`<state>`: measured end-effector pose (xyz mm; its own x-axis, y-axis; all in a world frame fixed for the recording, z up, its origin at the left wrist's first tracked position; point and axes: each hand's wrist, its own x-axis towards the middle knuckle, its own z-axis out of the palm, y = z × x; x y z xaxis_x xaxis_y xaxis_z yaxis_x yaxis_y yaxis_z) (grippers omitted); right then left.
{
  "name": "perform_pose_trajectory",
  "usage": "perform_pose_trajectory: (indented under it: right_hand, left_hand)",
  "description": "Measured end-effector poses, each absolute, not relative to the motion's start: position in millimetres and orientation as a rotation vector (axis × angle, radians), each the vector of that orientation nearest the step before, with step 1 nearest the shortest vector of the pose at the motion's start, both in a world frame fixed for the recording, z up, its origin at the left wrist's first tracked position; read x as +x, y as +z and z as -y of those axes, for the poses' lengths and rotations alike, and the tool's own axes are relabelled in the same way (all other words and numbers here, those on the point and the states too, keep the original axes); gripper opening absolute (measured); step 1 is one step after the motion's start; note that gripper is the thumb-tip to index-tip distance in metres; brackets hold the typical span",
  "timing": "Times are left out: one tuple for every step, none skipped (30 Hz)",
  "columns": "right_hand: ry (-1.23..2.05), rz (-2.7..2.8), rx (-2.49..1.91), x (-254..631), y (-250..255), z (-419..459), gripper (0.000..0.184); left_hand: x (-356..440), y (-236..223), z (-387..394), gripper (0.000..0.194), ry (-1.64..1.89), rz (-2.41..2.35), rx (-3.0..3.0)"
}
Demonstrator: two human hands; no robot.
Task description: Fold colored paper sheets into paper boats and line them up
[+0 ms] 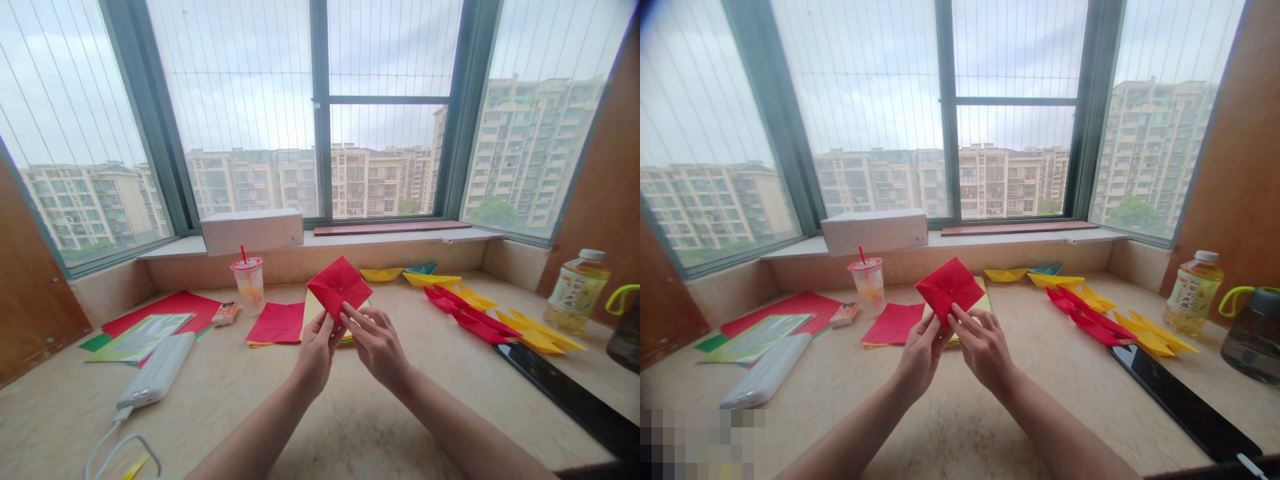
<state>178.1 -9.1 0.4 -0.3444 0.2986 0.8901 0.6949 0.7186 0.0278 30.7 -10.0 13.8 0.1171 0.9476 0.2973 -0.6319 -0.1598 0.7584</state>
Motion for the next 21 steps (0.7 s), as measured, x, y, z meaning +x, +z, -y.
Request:
perform_pose_trajectory:
  right_hand:
    - [-0.52, 1.94, -0.78, 177.4, 0.8, 9.4, 0.044]
    - [-0.533, 1.946, -0.796, 177.1, 1.2, 9.7, 0.045]
    - [-0.542, 1.956, -0.81, 177.0, 1.6, 10.0, 0.046]
    - [-0.545, 1.971, -0.821, 176.8, 1.9, 10.3, 0.046]
    - [-0.541, 1.991, -0.831, 176.6, 2.2, 10.8, 0.047]
    - [-0.53, 2.015, -0.836, 176.2, 2.5, 11.4, 0.048]
    - [-0.516, 2.041, -0.834, 175.8, 2.9, 12.0, 0.049]
    - [-0.498, 2.064, -0.828, 175.5, 3.4, 12.4, 0.049]
    - [-0.48, 2.076, -0.819, 175.6, 4.0, 12.7, 0.05]
    - [-0.463, 2.071, -0.814, 176.3, 4.7, 12.5, 0.049]
    - [-0.448, 2.043, -0.815, 177.7, 5.5, 11.8, 0.048]
    - [-0.431, 1.994, -0.825, 179.7, 6.3, 10.4, 0.046]
    - [-0.409, 1.924, -0.842, 182.3, 6.9, 8.4, 0.044]
    - [-0.377, 1.841, -0.863, 185.1, 7.3, 5.7, 0.042]
    - [-0.329, 1.755, -0.884, 188.0, 7.2, 2.6, 0.039]
    - [-0.26, 1.678, -0.902, 190.6, 6.6, -0.7, 0.038]
    - [-0.167, 1.619, -0.918, 192.5, 5.4, -4.2, 0.038]
    - [-0.045, 1.585, -0.931, 193.6, 3.5, -7.4, 0.037]
    - [0.095, 1.571, -0.938, 193.7, 0.9, -10.1, 0.036]
    - [0.241, 1.567, -0.937, 193.0, -2.0, -12.3, 0.035]
    - [0.384, 1.569, -0.926, 191.6, -5.0, -13.8, 0.034]
  left_hand:
    - [30.7, 14.6, 11.3, 0.027, 1.455, -0.415, 0.953]
    - [30.4, 15.2, 11.8, 0.027, 1.442, -0.402, 0.965]
    - [29.9, 15.5, 11.4, 0.028, 1.431, -0.4, 0.989]
    - [29.2, 15.3, 10.1, 0.029, 1.425, -0.412, 1.017]
    - [28.5, 14.7, 8.0, 0.031, 1.428, -0.435, 1.04]
    - [27.6, 13.9, 5.3, 0.034, 1.441, -0.464, 1.055]
    - [26.5, 12.9, 2.2, 0.036, 1.465, -0.492, 1.06]
    - [25.1, 12.0, -1.0, 0.036, 1.493, -0.512, 1.061]
    - [23.4, 11.4, -3.9, 0.036, 1.521, -0.522, 1.065]
    - [21.6, 11.1, -6.3, 0.035, 1.543, -0.533, 1.074]
    - [19.8, 11.1, -8.1, 0.035, 1.559, -0.549, 1.091]
    - [18.1, 11.4, -9.2, 0.035, 1.567, -0.572, 1.113]
    - [16.6, 11.8, -9.7, 0.035, 1.569, -0.6, 1.14]
    - [15.6, 11.9, -9.8, 0.035, 1.565, -0.628, 1.169]
    - [15.1, 11.8, -9.5, 0.035, 1.558, -0.649, 1.199]
    - [15.2, 11.1, -9.2, 0.035, 1.547, -0.657, 1.228]
    - [15.9, 9.8, -8.9, 0.035, 1.529, -0.653, 1.256]
    - [17.1, 8.1, -8.7, 0.035, 1.509, -0.641, 1.284]
    - [18.6, 6.0, -8.6, 0.035, 1.492, -0.632, 1.315]
    - [20.2, 3.8, -8.4, 0.034, 1.483, -0.631, 1.35]
    - [21.6, 1.9, -8.1, 0.033, 1.486, -0.642, 1.39]
